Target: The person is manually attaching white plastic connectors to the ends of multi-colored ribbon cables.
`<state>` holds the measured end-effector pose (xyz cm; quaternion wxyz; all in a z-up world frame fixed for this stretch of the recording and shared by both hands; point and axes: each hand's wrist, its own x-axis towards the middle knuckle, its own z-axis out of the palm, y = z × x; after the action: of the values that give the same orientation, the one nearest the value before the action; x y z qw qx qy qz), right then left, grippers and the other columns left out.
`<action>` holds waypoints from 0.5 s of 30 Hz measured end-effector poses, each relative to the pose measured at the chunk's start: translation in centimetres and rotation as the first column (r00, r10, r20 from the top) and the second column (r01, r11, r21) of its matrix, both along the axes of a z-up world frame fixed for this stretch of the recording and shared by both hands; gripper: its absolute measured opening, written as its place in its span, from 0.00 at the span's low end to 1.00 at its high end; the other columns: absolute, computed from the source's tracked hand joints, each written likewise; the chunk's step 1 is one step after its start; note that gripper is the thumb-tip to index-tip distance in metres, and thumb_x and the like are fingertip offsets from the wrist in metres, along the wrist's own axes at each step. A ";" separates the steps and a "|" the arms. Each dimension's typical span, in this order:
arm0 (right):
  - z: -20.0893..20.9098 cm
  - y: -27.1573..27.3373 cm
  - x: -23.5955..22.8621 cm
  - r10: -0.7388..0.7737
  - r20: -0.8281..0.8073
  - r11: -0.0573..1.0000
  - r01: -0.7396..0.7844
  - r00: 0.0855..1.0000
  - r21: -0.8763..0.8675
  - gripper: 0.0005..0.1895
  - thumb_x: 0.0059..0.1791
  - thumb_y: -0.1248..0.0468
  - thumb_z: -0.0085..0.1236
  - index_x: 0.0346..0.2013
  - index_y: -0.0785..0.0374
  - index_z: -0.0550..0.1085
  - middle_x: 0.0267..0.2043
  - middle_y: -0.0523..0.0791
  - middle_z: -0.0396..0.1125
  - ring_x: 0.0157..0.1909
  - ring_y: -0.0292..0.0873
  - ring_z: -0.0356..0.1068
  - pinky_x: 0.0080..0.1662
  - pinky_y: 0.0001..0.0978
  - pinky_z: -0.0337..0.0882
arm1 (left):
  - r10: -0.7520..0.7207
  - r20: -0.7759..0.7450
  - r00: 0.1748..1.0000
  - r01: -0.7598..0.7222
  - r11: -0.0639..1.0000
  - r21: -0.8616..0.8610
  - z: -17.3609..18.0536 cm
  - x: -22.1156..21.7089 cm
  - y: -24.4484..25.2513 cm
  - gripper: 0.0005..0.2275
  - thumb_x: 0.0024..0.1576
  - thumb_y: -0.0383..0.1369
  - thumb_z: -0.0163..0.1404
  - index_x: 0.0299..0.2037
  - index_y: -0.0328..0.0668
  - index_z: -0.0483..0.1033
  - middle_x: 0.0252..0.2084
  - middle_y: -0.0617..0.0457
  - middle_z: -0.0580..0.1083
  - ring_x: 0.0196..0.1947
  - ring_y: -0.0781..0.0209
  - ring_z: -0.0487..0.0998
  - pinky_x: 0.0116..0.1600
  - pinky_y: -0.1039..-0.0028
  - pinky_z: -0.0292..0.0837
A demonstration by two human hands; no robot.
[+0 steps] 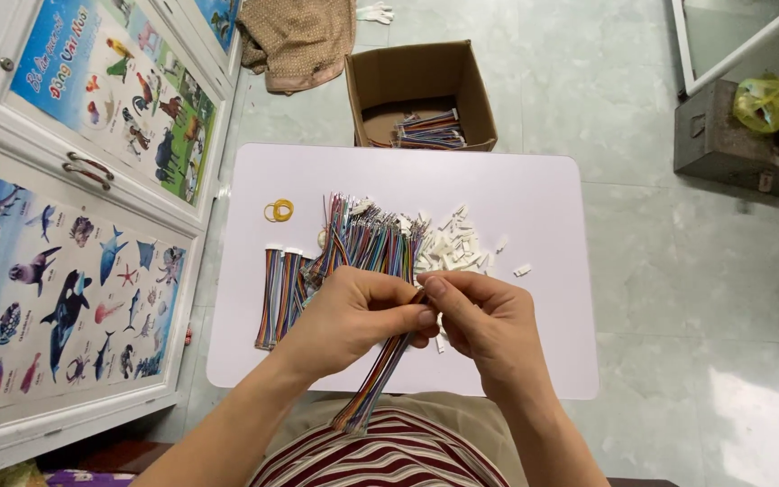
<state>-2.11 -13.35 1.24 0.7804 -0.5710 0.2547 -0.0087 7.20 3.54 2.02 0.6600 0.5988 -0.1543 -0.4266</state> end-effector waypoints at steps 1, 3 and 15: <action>-0.7 -0.4 -0.2 -0.001 0.000 1.000 0.001 1.000 -0.003 0.14 0.51 0.62 0.61 0.41 0.73 0.83 0.20 0.41 0.68 0.17 0.29 0.52 0.20 0.23 0.49 | -0.001 0.000 1.000 0.001 1.000 -0.003 -0.4 0.1 0.1 0.08 0.57 0.29 0.57 0.36 0.28 0.83 0.30 0.49 0.81 0.30 0.65 0.83 0.38 0.76 0.80; -2.1 -1.0 -0.7 0.033 0.039 0.996 -0.036 0.999 0.079 0.16 0.54 0.60 0.60 0.45 0.72 0.85 0.18 0.40 0.65 0.17 0.29 0.53 0.21 0.22 0.51 | -0.026 -0.049 0.998 0.023 0.998 -0.059 -1.1 0.4 0.4 0.08 0.59 0.28 0.57 0.36 0.24 0.83 0.30 0.46 0.80 0.31 0.63 0.82 0.38 0.74 0.80; -1.2 1.1 -0.1 -0.173 0.006 0.985 0.173 0.985 -0.017 0.14 0.48 0.62 0.64 0.38 0.73 0.82 0.20 0.42 0.65 0.18 0.30 0.52 0.21 0.24 0.50 | 0.111 -0.182 0.977 -0.117 0.993 -0.022 -3.7 -1.7 -1.0 0.10 0.61 0.31 0.54 0.41 0.29 0.83 0.33 0.50 0.81 0.30 0.68 0.81 0.38 0.78 0.78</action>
<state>-2.26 -12.21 0.07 0.7724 -0.5534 0.3014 -0.0798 5.46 2.51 -1.72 0.7043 0.5548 -0.0659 -0.4380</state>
